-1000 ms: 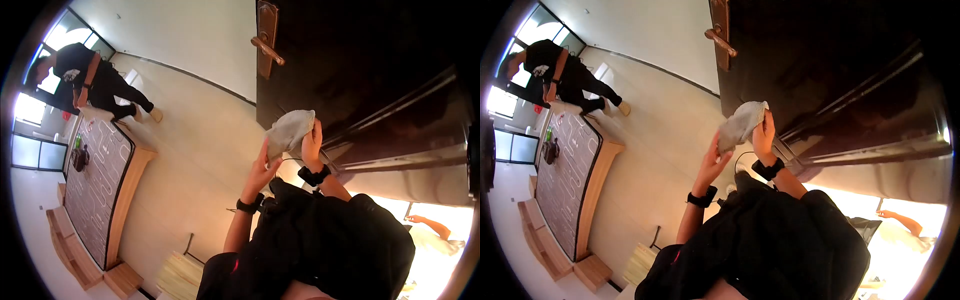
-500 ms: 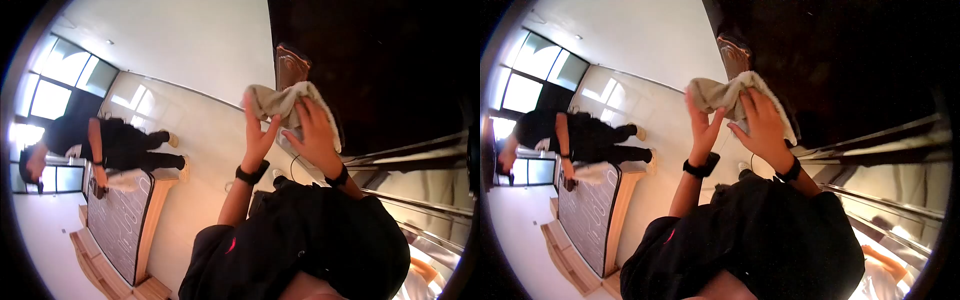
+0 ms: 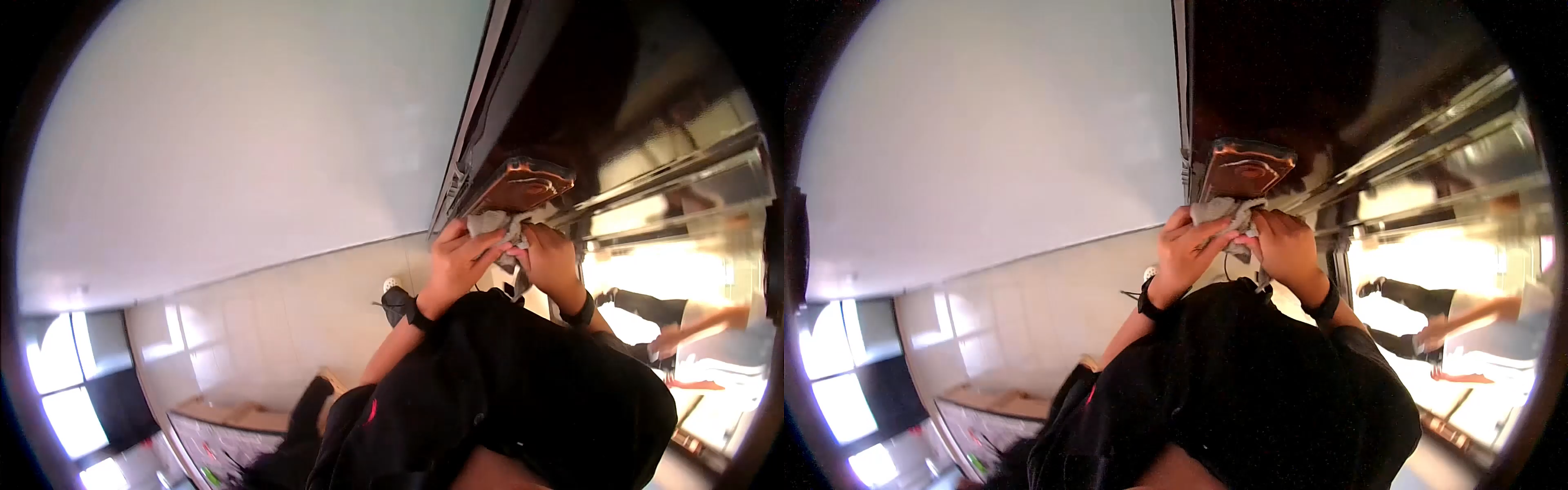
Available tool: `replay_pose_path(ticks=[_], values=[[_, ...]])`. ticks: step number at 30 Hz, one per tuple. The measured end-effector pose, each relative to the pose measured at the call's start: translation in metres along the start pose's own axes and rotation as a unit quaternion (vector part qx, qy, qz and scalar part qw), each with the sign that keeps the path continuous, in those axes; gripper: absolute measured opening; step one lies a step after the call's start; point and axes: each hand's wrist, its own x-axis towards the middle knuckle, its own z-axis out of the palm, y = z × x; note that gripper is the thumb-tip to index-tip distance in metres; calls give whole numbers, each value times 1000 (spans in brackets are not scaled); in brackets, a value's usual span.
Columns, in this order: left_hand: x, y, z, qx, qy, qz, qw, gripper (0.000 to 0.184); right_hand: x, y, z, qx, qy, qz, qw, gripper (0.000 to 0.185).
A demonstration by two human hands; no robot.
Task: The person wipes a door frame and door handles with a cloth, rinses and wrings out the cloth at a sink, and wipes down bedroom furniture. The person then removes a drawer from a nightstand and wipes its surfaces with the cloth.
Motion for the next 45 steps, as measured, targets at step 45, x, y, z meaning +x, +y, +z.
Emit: replay_pose_path(ticks=[45], values=[[88, -116, -27, -224, -186, 140, 946, 87, 5, -129, 8, -59, 31, 550, 833, 22]])
